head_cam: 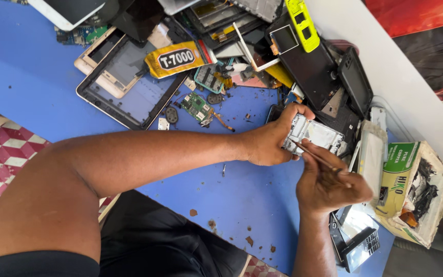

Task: The person uses a screwdriver to remove screws from a tablet's back cover, then separates the back cover from the main body. The person then uses a prying tool to carefully detach the screen assembly from the tablet frame.

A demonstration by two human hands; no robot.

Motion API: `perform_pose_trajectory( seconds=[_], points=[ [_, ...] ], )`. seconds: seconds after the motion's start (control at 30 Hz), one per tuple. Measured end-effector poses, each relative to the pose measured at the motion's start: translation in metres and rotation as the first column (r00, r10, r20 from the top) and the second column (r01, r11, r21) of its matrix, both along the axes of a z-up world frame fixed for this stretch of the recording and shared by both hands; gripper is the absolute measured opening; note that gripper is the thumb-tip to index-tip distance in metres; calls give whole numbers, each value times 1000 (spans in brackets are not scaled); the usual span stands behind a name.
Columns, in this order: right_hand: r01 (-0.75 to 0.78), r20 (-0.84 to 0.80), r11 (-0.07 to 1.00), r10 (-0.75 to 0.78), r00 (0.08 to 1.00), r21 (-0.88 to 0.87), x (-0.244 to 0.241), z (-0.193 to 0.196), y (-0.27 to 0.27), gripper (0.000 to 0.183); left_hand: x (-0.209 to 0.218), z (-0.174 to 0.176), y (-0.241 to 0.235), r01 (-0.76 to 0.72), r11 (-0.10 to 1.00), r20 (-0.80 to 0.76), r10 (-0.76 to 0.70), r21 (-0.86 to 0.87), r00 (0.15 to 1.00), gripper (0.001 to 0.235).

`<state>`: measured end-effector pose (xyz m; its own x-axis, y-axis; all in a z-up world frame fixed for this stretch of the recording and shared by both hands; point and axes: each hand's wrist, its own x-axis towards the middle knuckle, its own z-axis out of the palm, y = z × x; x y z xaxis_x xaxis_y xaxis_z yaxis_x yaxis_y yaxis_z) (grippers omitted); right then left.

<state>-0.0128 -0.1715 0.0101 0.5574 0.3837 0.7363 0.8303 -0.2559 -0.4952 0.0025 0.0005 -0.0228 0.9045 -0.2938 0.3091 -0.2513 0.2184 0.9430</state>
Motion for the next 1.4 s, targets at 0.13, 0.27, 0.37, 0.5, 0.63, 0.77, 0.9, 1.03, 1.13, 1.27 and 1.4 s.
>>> perform_pose_trajectory(
  seconds=[0.13,0.27,0.37,0.5,0.63,0.77,0.9,1.03,1.13,1.27,1.4],
  points=[
    [37,-57,998,-34,998,55,2,2,-2,59,1,2,-1,46,998,-71,-50,-48,996,80],
    [8,15,999,-9,1000,38,1,1,-1,59,-1,3,-1,39,999,-35,-40,-35,999,80],
    [-29,-30,999,30,999,33,5,-4,-1,52,2,0,-1,46,998,-30,-47,-45,998,80],
    [50,38,996,-53,998,69,8,-10,-6,61,3,-4,-2,-33,999,16,32,7,999,78],
    [48,-5,997,-47,999,56,7,-7,-8,58,1,0,-2,1,1000,-9,-1,30,1000,77],
    [65,-44,993,-61,997,98,5,-7,-5,61,3,-4,-2,11,1000,23,-10,-19,1000,77],
    [53,8,998,-53,999,34,4,-4,-5,63,5,-8,-8,-19,1000,9,19,0,1000,77],
    [3,4,998,-3,1000,59,5,-3,5,56,3,-10,-4,-34,999,94,36,-18,995,79],
    [61,-16,996,-61,998,61,2,0,5,60,4,-10,-6,-59,997,60,56,46,997,78],
    [-64,-4,998,64,998,14,2,1,11,54,10,-10,-3,-81,996,164,76,23,984,79],
    [105,-37,990,-102,994,89,0,-4,6,63,4,-17,-10,-104,994,57,102,39,993,78]
  ],
)
